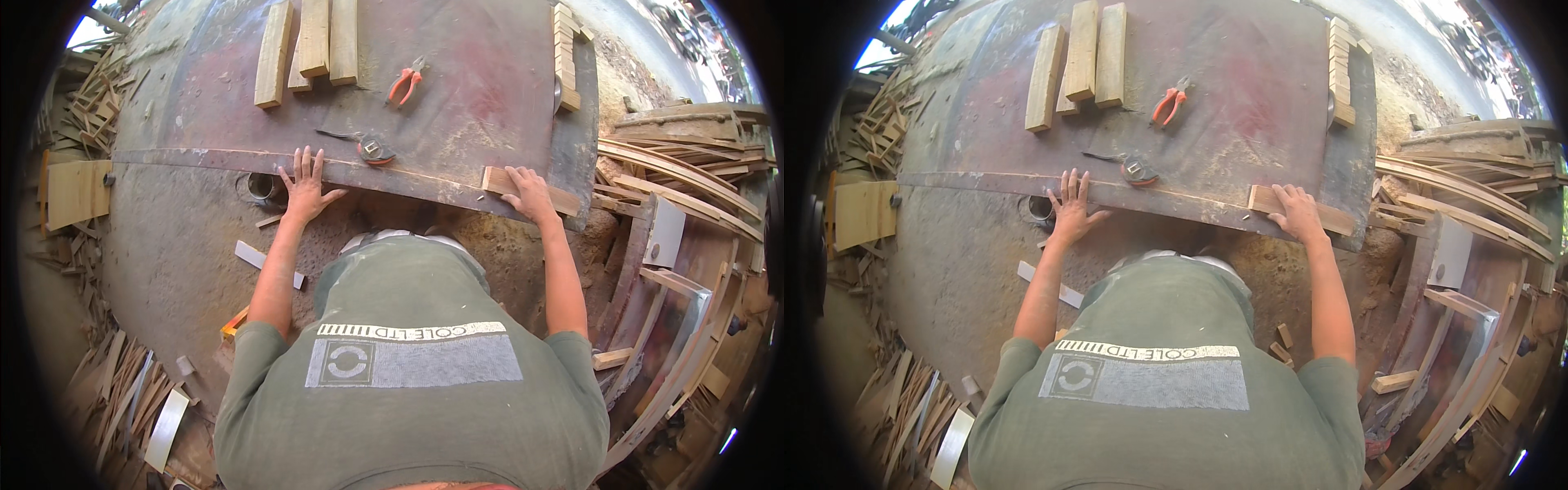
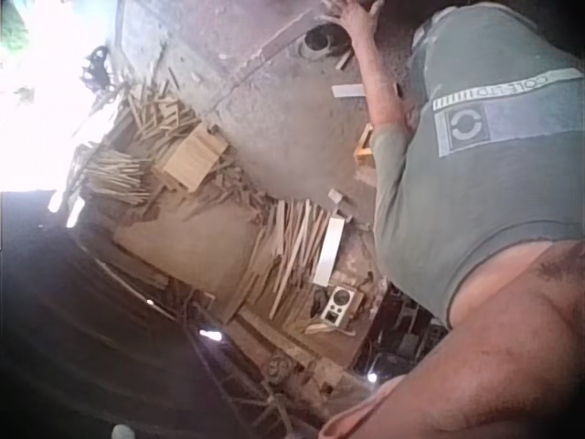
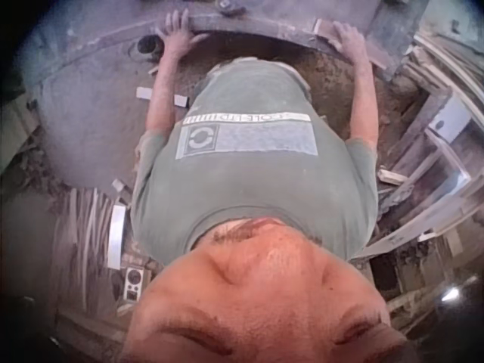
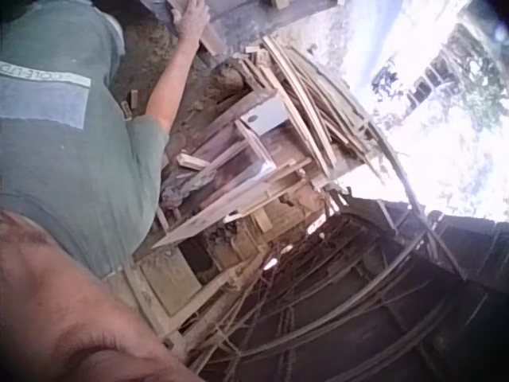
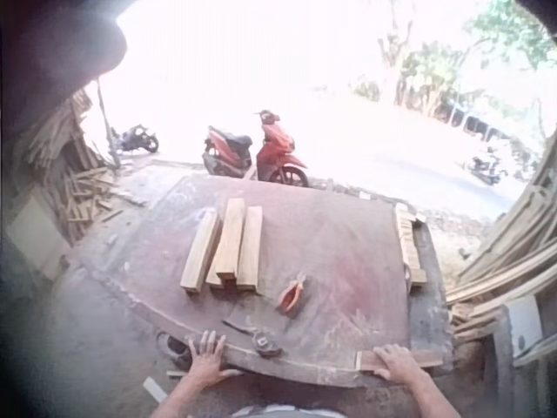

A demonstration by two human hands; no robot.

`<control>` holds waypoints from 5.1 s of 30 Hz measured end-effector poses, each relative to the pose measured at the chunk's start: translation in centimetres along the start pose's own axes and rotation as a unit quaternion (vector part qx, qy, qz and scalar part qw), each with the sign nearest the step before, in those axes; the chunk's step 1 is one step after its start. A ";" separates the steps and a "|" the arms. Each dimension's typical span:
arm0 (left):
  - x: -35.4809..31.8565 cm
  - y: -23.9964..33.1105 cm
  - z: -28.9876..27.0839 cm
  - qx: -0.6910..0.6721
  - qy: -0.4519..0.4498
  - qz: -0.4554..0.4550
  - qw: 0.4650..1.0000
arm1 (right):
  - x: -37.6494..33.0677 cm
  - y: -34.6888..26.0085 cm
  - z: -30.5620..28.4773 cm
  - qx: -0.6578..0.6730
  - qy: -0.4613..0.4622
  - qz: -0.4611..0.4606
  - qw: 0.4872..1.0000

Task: The person handles wood blocks at a workbench and picks up more blocks from a pile of wood scraps on the floor.

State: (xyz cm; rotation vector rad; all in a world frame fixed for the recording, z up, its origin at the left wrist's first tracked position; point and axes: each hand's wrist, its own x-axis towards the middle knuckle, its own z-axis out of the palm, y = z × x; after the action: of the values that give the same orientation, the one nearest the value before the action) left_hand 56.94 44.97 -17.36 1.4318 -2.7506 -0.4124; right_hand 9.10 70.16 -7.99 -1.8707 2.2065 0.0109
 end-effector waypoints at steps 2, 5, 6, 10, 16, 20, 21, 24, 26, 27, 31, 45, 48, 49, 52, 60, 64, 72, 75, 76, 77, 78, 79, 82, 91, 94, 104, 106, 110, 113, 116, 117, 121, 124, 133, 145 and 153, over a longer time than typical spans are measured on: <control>-0.2 -0.5 1.0 -0.004 0.029 0.024 0.999 | 0.2 -0.4 -0.1 0.008 0.007 -0.006 1.000; 0.3 -0.2 1.1 -0.007 0.037 0.025 0.999 | 0.1 0.0 0.7 0.008 -0.004 0.005 1.000; 0.3 -0.2 1.2 -0.009 0.041 0.028 0.999 | 0.2 -0.2 0.8 0.008 -0.012 0.010 1.000; 0.2 -0.3 1.6 -0.011 0.069 0.035 0.997 | -0.8 -4.6 2.9 -0.050 0.095 -0.006 0.994; 1.0 -0.9 2.6 -0.017 0.109 0.062 0.992 | 0.3 -4.6 8.4 -0.083 0.237 -0.004 0.968; 3.0 -0.7 2.3 -0.021 0.080 0.055 0.995 | 1.8 -3.4 7.9 -0.095 0.251 -0.010 0.963; 5.5 -0.2 1.3 -0.023 0.072 0.052 0.996 | 4.0 -2.4 7.0 -0.097 0.259 -0.012 0.961; 14.1 0.4 0.4 0.003 0.083 0.047 0.995 | 11.3 1.1 4.1 -0.105 0.277 -0.015 0.955; 18.0 0.9 -0.4 0.003 0.085 0.049 0.995 | 14.6 3.0 2.6 -0.111 0.278 -0.008 0.954; 19.5 1.1 -0.6 -0.005 0.090 0.048 0.995 | 15.9 3.6 2.0 -0.115 0.275 -0.004 0.954; 24.2 1.3 -1.2 -0.006 0.076 0.047 0.996 | 19.6 5.3 0.3 -0.101 0.276 -0.003 0.956; 31.8 2.3 -1.6 -0.004 0.037 0.015 0.999 | 25.4 8.8 -1.6 -0.128 0.260 0.020 0.957; 33.1 1.7 -1.5 0.010 0.035 0.003 0.999 | 27.2 8.7 -2.2 -0.107 0.271 -0.012 0.957; 33.8 1.7 -0.8 0.027 0.038 -0.003 0.999 | 27.4 9.0 -1.5 -0.098 0.278 -0.009 0.956; 33.7 2.6 -0.8 0.020 0.039 -0.008 0.999 | 27.1 8.8 -0.9 -0.085 0.284 -0.037 0.954; 23.7 3.9 -4.8 -0.002 -0.008 -0.041 0.999 | 18.8 4.3 -3.6 -0.049 0.158 0.029 0.986; 13.8 2.8 -4.8 0.027 -0.059 -0.004 0.998 | 10.9 1.3 -2.7 -0.038 0.054 0.028 0.997; 12.4 -6.7 -6.6 -0.077 0.134 -0.165 0.974 | -7.5 -11.7 -4.9 0.075 0.122 0.099 0.985; 16.5 -9.3 -8.6 -0.051 0.132 -0.269 0.953 | -13.1 -12.3 1.9 0.062 0.007 0.205 0.977; 17.7 -9.7 -9.0 -0.035 0.118 -0.300 0.946 | -15.3 -11.6 5.4 0.066 -0.064 0.243 0.966; 18.5 -10.0 -9.0 -0.040 0.109 -0.304 0.946 | -17.2 -10.6 9.0 0.074 -0.127 0.273 0.951; 19.1 -10.7 -8.9 -0.045 0.101 -0.311 0.944 | -18.8 -9.7 12.2 0.081 -0.189 0.290 0.935; 20.1 -10.9 -8.8 -0.049 0.093 -0.312 0.944 | -21.2 -9.2 16.1 0.096 -0.226 0.310 0.918; 20.9 -11.9 -9.6 -0.107 0.018 -0.315 0.943 | -26.9 -9.3 23.7 0.124 -0.317 0.361 0.868; 6.5 -8.0 -10.0 -0.863 -0.011 -0.107 0.494 | -28.6 -9.1 26.6 0.175 -0.273 0.363 0.873; 1.4 -3.1 -10.2 -0.938 -0.039 -0.057 0.341 | -16.8 -11.2 13.8 0.201 -0.127 0.258 0.936; -2.0 13.3 -23.2 -0.872 -0.074 -0.017 0.484 | 1.1 -16.3 -9.6 0.127 0.189 -0.034 0.973; -2.3 13.3 -21.3 -0.880 -0.123 0.007 0.459 | 2.4 -17.9 -10.9 0.103 0.278 -0.095 0.950; -1.3 10.5 -12.7 -0.881 -0.274 0.065 0.379 | 4.4 -20.2 -10.6 0.451 0.182 -0.018 0.874; 0.6 10.2 -10.7 -0.761 -0.352 0.112 0.533 | 6.0 -20.9 -9.3 0.736 0.141 -0.020 0.662; 2.1 13.4 -11.8 -0.690 -0.392 0.127 0.596 | 7.9 -21.7 -9.7 0.741 0.226 0.010 0.632; 2.5 14.1 -11.1 -0.673 -0.370 0.145 0.624 | 8.5 -21.5 -9.4 0.727 0.231 0.017 0.647; 3.6 16.4 -9.6 -0.564 -0.291 0.168 0.754 | 7.4 -21.4 -10.7 0.629 0.256 0.012 0.734; 4.3 16.3 -8.2 -0.492 -0.219 0.197 0.819 | 5.7 -20.8 -11.2 0.560 0.276 0.019 0.781; 3.5 13.0 -6.1 -0.459 -0.081 0.141 0.874 | 2.4 -12.9 -9.1 0.247 0.370 -0.025 0.895; 0.2 4.5 1.2 -0.013 0.057 0.002 0.998 | -4.3 9.3 -2.2 -0.053 0.005 0.083 0.995; 0.1 4.2 1.9 -0.028 0.069 0.012 0.997 | -5.5 7.7 -1.0 -0.022 -0.015 0.051 0.998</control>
State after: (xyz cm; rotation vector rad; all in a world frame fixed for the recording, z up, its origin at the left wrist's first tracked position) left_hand 53.25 47.62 -18.16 1.3583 -2.6246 -0.3714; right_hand 2.23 76.65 -7.13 -1.7659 2.2972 0.1045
